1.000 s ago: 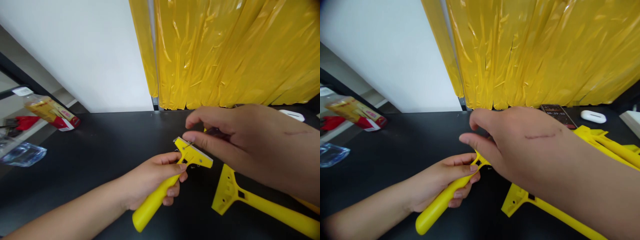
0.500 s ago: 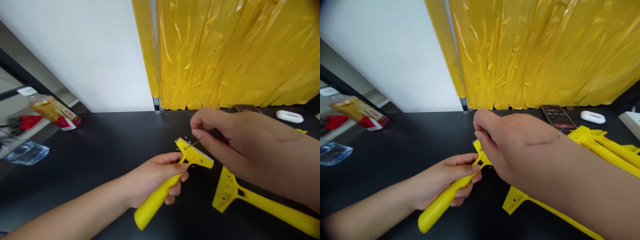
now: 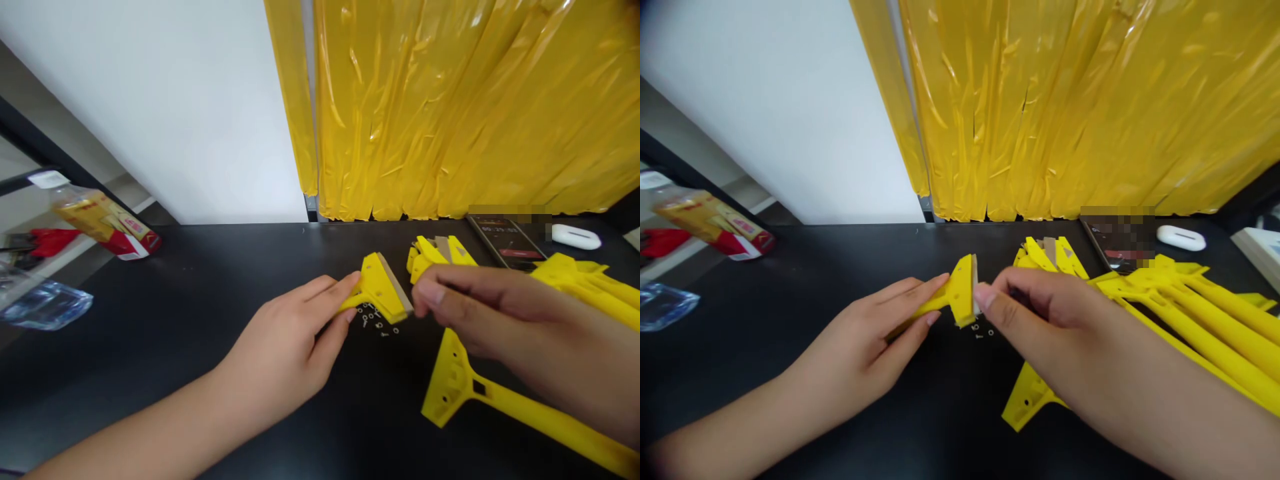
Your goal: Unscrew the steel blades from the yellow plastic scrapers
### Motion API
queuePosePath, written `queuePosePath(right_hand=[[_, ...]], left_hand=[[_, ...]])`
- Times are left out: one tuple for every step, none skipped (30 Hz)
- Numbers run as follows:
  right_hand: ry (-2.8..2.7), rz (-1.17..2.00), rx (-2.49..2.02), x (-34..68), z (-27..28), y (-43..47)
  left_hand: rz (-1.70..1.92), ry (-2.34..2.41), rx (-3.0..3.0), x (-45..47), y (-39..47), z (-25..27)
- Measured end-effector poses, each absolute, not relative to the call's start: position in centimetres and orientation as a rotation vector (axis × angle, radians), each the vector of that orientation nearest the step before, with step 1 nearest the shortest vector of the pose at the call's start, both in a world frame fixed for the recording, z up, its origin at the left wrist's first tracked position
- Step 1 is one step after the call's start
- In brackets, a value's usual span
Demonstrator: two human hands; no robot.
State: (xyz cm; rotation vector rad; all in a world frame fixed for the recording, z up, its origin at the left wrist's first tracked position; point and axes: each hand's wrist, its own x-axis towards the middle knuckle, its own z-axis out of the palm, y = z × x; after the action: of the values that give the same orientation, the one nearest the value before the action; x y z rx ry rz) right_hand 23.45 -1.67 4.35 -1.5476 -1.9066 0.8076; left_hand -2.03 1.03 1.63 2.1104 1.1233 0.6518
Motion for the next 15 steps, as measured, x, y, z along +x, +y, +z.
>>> queuePosePath(right_hand=[[-1.832,1.005,-1.602,23.3,3.8,-1.5],[-1.75,1.18,-1.659,23.1,3.4,-1.3],[-1.676,1.304,-1.705,23.0,3.0,-1.1],[-1.607,1.406,-1.722,22.9,2.7,-1.0],[-1.539,1.501,-1.711,22.8,2.4,-0.8],[-1.478,1.579,-1.679,22.7,2.2,-0.7],[-1.427,1.63,-1.64,22.6,2.0,-0.6],[-1.389,1.665,-1.597,22.6,1.8,-0.5],[-1.356,1.687,-1.563,22.7,1.7,-0.5],[-1.333,1.705,-1.537,22.8,1.8,-0.4],[-1.33,1.706,-1.524,23.0,1.9,-0.4],[-1.357,1.682,-1.527,23.4,2.1,-0.3],[-1.413,1.62,-1.549,23.9,2.3,-0.2],[-1.491,1.502,-1.591,24.7,2.6,-0.1],[-1.6,1.327,-1.655,25.5,2.9,0.1]], left_hand=[[0.63,1.154,2.276,-2.2,1.0,1.6],[0.595,1.185,2.411,-2.4,1.0,1.5],[0.558,1.213,2.522,-2.5,1.0,1.5],[0.523,1.237,2.615,-2.6,1.0,1.4],[0.491,1.254,2.69,-2.6,0.9,1.3],[0.458,1.261,2.75,-2.7,0.9,1.2],[0.428,1.258,2.8,-2.7,0.9,1.2],[0.399,1.25,2.838,-2.7,0.9,1.1],[0.376,1.238,2.869,-2.7,0.8,1.1],[0.364,1.23,2.891,-2.7,0.8,1.1],[0.362,1.225,2.906,-2.6,0.8,1.1],[0.366,1.224,2.913,-2.6,0.8,1.0],[0.372,1.226,2.915,-2.6,0.9,1.0],[0.373,1.222,2.913,-2.6,0.9,1.1],[0.367,1.21,2.91,-2.7,0.9,1.1]])
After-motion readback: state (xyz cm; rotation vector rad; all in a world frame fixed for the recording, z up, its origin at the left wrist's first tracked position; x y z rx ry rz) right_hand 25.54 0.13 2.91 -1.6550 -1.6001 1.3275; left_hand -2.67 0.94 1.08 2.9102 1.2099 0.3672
